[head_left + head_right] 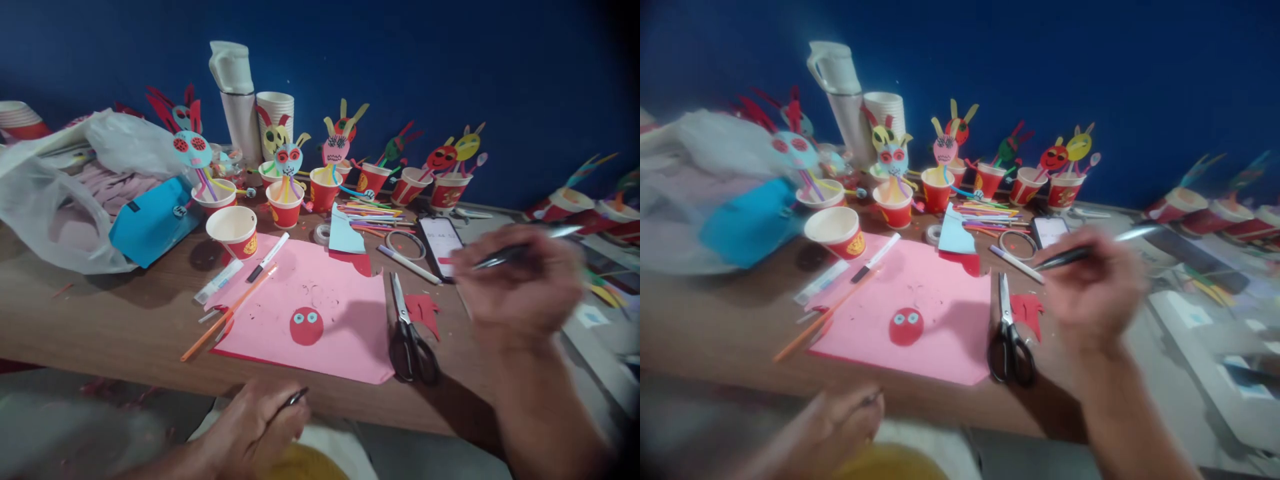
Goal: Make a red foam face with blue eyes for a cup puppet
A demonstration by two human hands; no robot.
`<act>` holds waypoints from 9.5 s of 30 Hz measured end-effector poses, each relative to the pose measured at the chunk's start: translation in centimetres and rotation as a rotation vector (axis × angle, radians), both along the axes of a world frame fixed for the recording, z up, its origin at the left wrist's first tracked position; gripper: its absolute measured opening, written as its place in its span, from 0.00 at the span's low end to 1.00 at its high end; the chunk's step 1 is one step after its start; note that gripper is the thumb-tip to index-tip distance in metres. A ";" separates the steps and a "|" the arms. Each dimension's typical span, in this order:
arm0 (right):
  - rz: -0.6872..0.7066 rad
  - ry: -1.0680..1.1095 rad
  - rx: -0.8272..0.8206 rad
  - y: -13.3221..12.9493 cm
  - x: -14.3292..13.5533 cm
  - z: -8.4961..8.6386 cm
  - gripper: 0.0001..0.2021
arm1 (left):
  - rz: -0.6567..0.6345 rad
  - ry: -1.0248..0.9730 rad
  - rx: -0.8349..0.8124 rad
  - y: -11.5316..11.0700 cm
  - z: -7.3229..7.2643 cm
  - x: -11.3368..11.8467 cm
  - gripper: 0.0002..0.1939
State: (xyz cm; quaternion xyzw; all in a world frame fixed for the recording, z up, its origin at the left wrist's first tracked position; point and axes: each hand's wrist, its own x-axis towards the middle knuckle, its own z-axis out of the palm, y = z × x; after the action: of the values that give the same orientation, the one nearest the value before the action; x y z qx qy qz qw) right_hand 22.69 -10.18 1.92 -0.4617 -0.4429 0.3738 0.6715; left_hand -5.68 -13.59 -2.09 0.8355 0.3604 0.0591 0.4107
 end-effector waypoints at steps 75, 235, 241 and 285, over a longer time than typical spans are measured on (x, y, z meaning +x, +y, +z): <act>0.183 -0.933 -0.377 -0.6 -10.1 -6.5 0.04 | -0.310 0.025 0.788 5.1 -3.4 -0.6 0.14; 0.182 -0.902 -0.373 -0.8 -9.6 -6.3 0.04 | -0.311 -0.038 0.775 5.5 -3.7 -1.0 0.16; 0.219 -0.888 -0.367 -0.4 -9.6 -5.8 0.04 | -0.319 -0.020 0.772 5.5 -3.7 -0.9 0.16; 0.291 -0.651 -0.522 -1.3 -8.1 -6.9 0.06 | -0.275 -0.043 0.766 5.7 -3.5 -1.0 0.16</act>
State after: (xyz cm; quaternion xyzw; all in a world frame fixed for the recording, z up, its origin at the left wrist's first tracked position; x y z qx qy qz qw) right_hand 14.59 -11.44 -4.93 -0.6423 -0.5825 0.3991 0.2982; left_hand -6.73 -7.88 -5.60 0.9670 0.1886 0.1509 0.0811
